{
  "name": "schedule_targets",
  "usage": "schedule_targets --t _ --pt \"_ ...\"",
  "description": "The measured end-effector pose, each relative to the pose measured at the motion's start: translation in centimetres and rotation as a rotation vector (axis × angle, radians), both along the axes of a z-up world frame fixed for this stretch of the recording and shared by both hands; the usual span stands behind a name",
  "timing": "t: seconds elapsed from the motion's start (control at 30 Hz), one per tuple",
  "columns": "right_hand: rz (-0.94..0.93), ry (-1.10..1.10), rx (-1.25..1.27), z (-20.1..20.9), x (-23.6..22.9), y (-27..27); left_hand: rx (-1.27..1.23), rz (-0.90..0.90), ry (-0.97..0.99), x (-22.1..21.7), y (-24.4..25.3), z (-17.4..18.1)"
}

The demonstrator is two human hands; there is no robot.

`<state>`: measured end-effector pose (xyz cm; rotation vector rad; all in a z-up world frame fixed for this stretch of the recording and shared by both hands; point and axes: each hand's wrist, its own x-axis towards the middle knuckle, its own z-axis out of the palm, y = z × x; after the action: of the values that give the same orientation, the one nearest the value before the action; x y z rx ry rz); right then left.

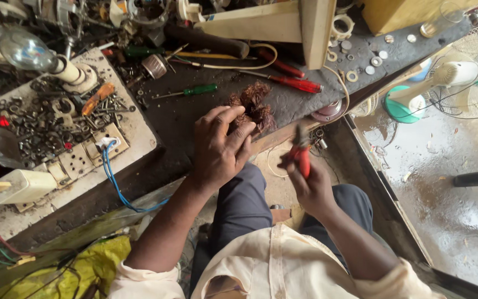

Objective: The person uses red-handled pliers to cut a bundle of copper wire into smaller pieces. The person holds the wire with one hand and repeatedly snips sections with the pliers, occasionally adjusting the bundle.

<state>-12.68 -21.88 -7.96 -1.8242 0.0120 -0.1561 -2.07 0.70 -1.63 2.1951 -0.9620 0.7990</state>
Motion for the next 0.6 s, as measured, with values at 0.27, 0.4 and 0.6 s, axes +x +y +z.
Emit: schedule_targets --t 0.27,0.4,0.6 --pt "0.193 0.128 -0.291 2.1 0.0 0.0 -0.022 0.044 0.07 0.1 -0.6 0.2" --pt "0.194 0.16 -0.325 3.2 1.1 0.3 0.021 0.086 0.074 0.1 -0.9 0.4" --pt "0.197 0.161 -0.288 2.7 1.2 0.3 0.065 0.14 0.107 -0.2 -1.4 0.5"
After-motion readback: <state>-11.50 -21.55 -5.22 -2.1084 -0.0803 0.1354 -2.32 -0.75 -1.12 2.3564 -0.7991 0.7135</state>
